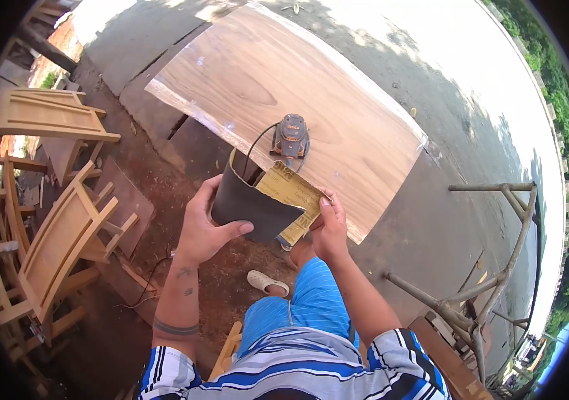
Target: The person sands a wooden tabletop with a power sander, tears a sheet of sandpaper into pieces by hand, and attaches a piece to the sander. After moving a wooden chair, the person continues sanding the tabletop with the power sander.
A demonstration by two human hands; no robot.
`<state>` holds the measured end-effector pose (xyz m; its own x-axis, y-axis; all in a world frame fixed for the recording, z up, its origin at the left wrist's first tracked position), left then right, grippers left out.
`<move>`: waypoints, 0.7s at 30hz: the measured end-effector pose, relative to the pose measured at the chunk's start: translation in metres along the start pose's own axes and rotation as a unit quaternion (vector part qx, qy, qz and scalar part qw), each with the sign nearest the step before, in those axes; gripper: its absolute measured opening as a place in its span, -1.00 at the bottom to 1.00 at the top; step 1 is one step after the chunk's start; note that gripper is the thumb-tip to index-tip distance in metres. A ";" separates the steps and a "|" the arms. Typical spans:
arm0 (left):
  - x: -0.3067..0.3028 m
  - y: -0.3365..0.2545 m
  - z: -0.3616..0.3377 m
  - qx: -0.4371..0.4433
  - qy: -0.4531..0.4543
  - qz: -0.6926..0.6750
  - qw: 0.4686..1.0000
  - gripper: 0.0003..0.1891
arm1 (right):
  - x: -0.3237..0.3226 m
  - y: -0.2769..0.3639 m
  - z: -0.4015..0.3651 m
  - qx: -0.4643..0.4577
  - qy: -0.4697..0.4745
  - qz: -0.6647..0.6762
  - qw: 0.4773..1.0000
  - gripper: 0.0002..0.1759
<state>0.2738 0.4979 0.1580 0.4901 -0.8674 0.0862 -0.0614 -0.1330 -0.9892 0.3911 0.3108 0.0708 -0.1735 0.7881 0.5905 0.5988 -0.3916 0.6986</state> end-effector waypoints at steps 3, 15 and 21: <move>-0.028 -0.014 -0.084 0.095 -0.099 0.341 0.930 -0.04 | 0.053 -0.036 -0.059 0.062 0.121 -0.021 0.991 -0.65; -0.157 0.045 -0.424 -0.138 -0.406 0.119 0.896 0.04 | 0.166 -0.241 -0.275 0.234 0.392 -0.281 0.844 -0.61; -0.211 0.092 -0.506 -0.035 -0.419 -0.198 0.885 -0.37 | 0.213 -0.293 -0.320 0.324 0.498 -0.336 0.731 -0.67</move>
<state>-0.2752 0.4260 0.1087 0.9566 -0.0888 0.2776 0.2206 -0.4015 -0.8889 -0.0718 0.4418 0.1212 -0.8882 -0.1640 0.4291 0.3057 0.4861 0.8187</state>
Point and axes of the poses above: each hand's wrist, its own z-axis towards the middle knuckle, its own x-axis out of the palm, y = z × x, the point moved 6 cm from there along z, towards the middle knuckle, and after that the axes turned 1 degree about x, right-handed, at the moved point
